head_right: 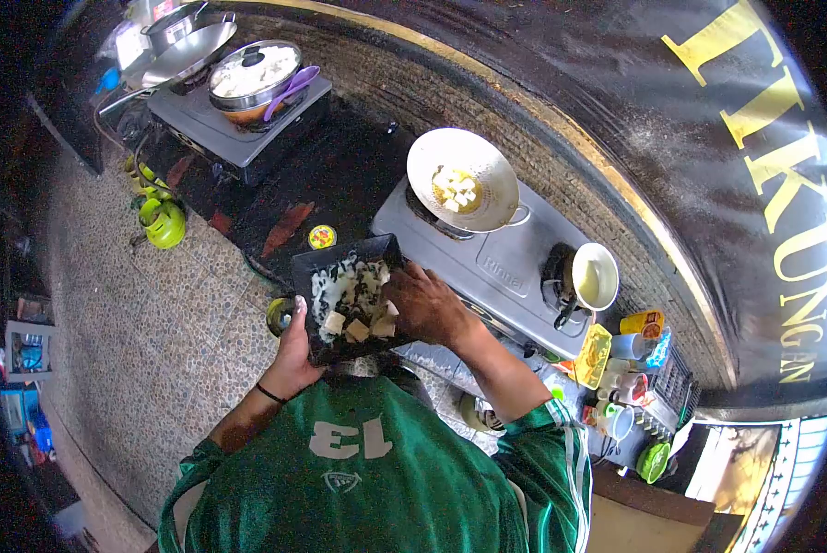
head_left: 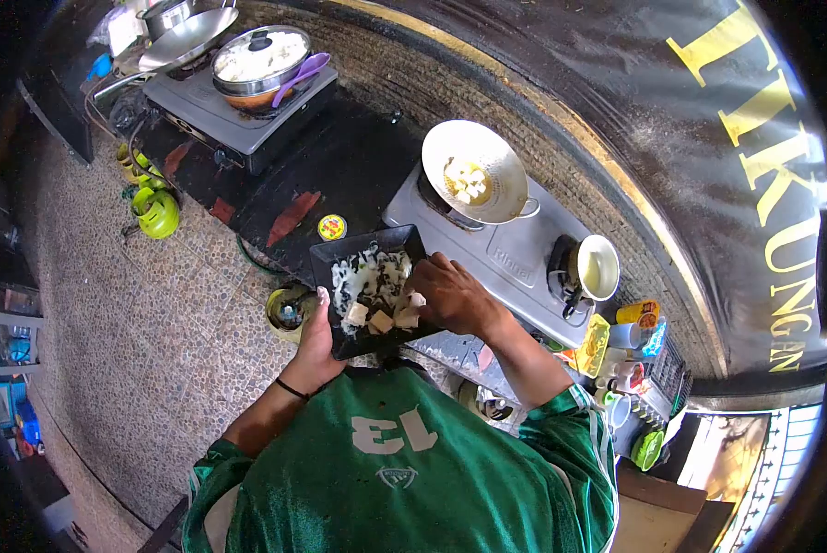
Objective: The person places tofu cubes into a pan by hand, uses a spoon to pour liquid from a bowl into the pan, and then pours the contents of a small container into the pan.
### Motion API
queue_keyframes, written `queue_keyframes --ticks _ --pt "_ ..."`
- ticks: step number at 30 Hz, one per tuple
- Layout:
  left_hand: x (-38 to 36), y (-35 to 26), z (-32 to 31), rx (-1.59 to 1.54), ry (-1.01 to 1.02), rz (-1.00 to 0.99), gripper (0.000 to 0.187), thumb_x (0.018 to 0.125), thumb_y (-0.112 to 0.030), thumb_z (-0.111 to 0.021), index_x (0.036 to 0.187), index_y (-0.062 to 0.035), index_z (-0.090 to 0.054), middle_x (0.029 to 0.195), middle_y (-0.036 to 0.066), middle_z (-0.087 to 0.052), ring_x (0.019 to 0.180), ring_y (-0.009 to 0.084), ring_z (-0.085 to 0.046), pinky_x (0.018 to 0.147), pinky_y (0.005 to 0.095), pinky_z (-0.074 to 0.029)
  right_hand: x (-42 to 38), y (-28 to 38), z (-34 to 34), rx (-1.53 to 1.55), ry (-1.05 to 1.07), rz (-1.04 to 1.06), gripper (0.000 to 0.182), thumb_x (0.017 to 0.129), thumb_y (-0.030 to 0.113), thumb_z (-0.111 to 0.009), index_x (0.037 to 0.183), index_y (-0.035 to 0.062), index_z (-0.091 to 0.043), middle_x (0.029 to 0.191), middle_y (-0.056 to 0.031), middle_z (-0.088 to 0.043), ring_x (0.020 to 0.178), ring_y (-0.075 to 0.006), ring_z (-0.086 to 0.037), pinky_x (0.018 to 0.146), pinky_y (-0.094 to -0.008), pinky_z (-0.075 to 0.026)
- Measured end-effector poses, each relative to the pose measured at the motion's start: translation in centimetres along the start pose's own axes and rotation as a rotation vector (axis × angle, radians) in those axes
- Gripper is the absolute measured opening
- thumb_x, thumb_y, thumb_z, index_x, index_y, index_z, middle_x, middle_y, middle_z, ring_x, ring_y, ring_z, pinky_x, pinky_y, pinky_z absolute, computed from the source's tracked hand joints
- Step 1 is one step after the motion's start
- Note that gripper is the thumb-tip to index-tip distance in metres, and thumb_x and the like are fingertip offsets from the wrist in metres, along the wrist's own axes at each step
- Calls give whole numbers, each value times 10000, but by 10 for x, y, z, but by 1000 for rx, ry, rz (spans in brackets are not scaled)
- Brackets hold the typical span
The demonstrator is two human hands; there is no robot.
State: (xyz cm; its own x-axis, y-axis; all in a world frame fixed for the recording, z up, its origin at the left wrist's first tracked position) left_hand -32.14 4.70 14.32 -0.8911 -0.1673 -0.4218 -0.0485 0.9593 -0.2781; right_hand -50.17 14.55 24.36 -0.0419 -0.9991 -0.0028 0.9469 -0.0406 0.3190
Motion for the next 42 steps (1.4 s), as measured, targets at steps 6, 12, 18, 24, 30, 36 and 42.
queue_keyframes --ticks 6,12,18,24,30,36,42 --pt "2 0 4 -5 -34 -61 692 1153 -612 -331 1592 -97 -473 1544 136 -605 1381 317 -624 1183 522 -502 0 -3 3 46 31 -11 204 893 223 -774 1052 135 -681 1061 -51 -668 1105 -312 -562 946 -433 -482" --pt "8 3 16 -2 -60 -92 739 1117 -669 -389 1590 -112 -496 1555 131 -599 1393 328 -611 1181 528 -498 2 -8 24 62 -94 -63 172 931 156 -767 1075 113 -683 1036 -60 -742 1029 -315 -634 945 -443 -510" --pt "7 5 7 1 -40 -96 747 1112 -682 -382 1584 -116 -508 1545 133 -609 1385 329 -617 1185 527 -493 1 -4 1 277 -102 -9 205 938 182 -786 1123 95 -763 1064 -104 -759 1050 -330 -661 994 -454 -514" --pt "9 8 5 -39 -50 -74 702 1155 -611 -325 1573 -73 -493 1532 140 -616 1371 307 -634 1177 497 -509 -6 -3 -15 226 -64 27 212 974 295 -724 1091 133 -796 1124 -72 -736 1112 -310 -638 1004 -460 -503" --pt "15 10 2 -13 5 -112 709 1147 -625 -340 1579 -84 -492 1538 131 -615 1373 307 -633 1184 498 -501 -10 -3 -7 -24 -111 10 255 917 333 -753 1104 158 -755 1129 -50 -696 1139 -285 -614 983 -461 -504" --pt "14 10 -11 23 -30 -104 697 1147 -620 -350 1596 -102 -473 1563 121 -594 1397 303 -613 1202 494 -483 -9 -14 -6 30 -111 -48 298 892 301 -790 1144 149 -743 1171 -57 -694 1147 -298 -612 986 -460 -506" --pt "23 9 -5 42 -26 -138 691 1147 -618 -348 1604 -112 -464 1562 116 -594 1396 303 -615 1199 494 -491 -6 -15 10 97 -164 -73 319 887 251 -811 1175 129 -748 1195 -93 -690 1151 -332 -613 1030 -475 -495"
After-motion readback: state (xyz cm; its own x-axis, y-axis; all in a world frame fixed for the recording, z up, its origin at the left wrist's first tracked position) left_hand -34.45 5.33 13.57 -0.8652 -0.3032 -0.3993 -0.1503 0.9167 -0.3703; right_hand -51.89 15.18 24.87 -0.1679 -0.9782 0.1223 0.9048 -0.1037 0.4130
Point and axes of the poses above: each hand's wrist, its own x-axis towards the middle knuckle, its own z-axis out of the back of the hand, y = z × x, the point moved 6 cm from there along x, towards the middle knuckle
